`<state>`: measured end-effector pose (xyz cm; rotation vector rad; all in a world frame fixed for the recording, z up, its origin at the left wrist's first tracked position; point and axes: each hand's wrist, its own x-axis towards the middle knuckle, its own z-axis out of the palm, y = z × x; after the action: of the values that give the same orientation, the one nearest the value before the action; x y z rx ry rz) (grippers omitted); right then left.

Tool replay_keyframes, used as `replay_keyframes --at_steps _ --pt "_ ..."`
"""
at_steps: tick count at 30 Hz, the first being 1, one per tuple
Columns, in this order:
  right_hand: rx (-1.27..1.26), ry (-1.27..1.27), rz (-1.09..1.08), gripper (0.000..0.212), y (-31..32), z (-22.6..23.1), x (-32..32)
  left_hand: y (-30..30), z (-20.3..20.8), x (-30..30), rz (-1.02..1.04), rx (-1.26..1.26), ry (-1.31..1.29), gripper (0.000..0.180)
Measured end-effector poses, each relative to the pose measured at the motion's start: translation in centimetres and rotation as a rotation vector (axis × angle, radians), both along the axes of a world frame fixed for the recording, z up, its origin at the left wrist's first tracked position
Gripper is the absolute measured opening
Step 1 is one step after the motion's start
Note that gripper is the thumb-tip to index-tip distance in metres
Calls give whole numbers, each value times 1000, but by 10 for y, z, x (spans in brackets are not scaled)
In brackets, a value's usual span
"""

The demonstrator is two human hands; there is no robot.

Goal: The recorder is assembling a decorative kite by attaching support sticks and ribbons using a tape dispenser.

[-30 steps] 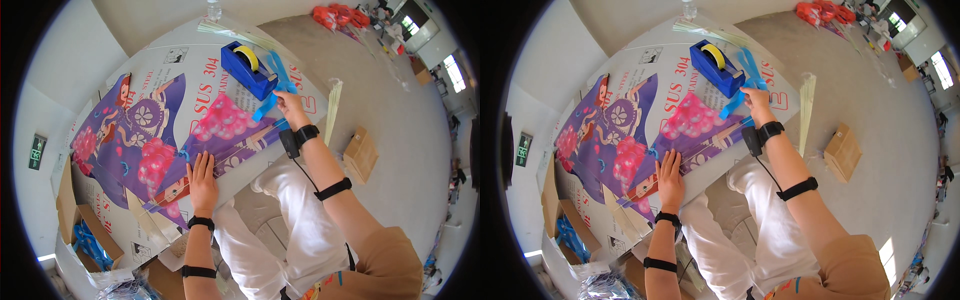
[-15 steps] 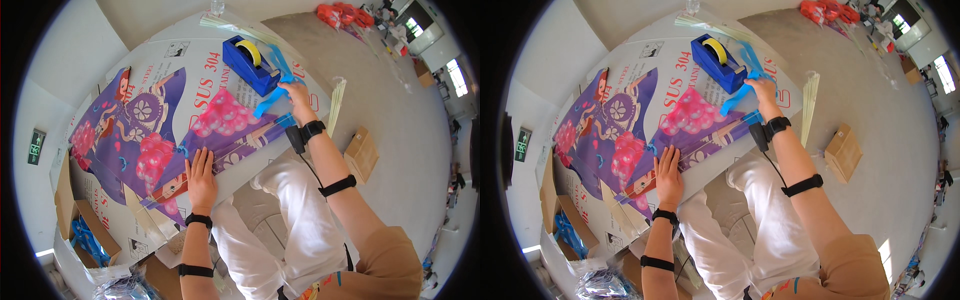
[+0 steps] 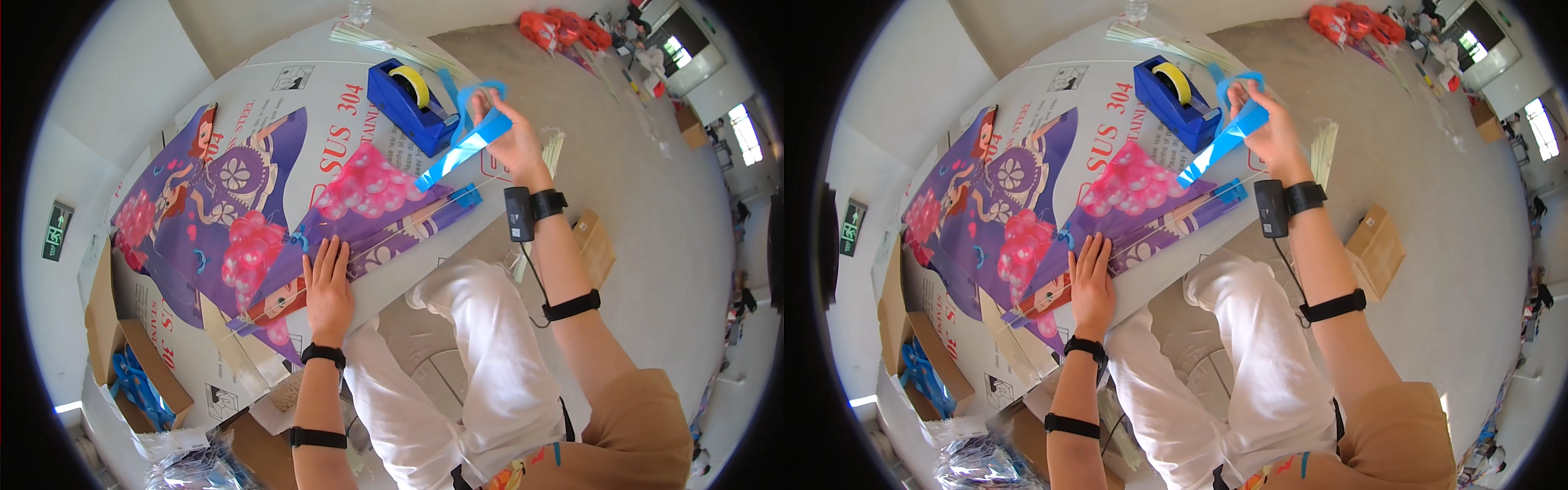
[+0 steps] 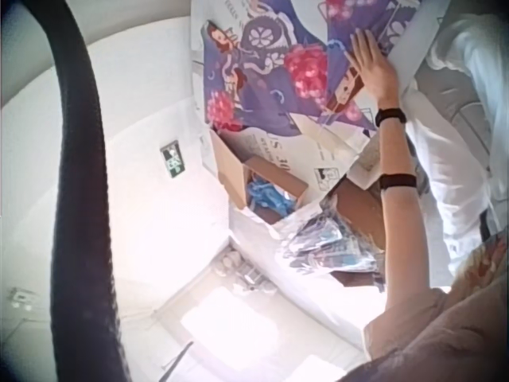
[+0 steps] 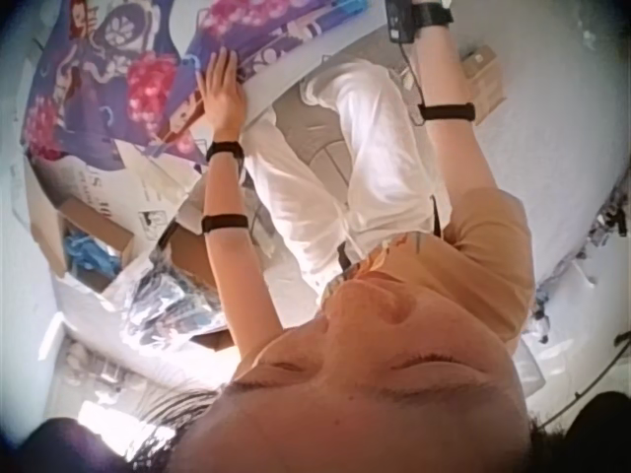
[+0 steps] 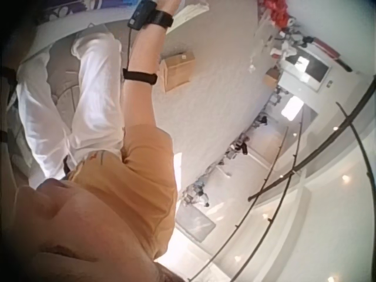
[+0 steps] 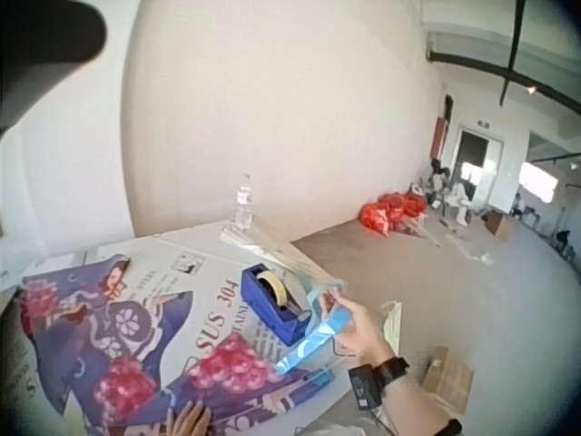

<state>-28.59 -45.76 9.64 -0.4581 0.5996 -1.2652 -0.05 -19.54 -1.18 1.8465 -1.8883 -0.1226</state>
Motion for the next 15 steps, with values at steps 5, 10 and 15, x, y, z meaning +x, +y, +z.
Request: replay_keyframes --at_steps 5,10,15 --pt "-85 184 0 17 18 42 14 3 -2 7 -2 -14 66 52" --pt "-343 245 -52 23 78 92 81 4 -2 16 0 -2 242 49" --pt "-379 211 151 21 143 54 203 -4 5 20 34 116 677 58"
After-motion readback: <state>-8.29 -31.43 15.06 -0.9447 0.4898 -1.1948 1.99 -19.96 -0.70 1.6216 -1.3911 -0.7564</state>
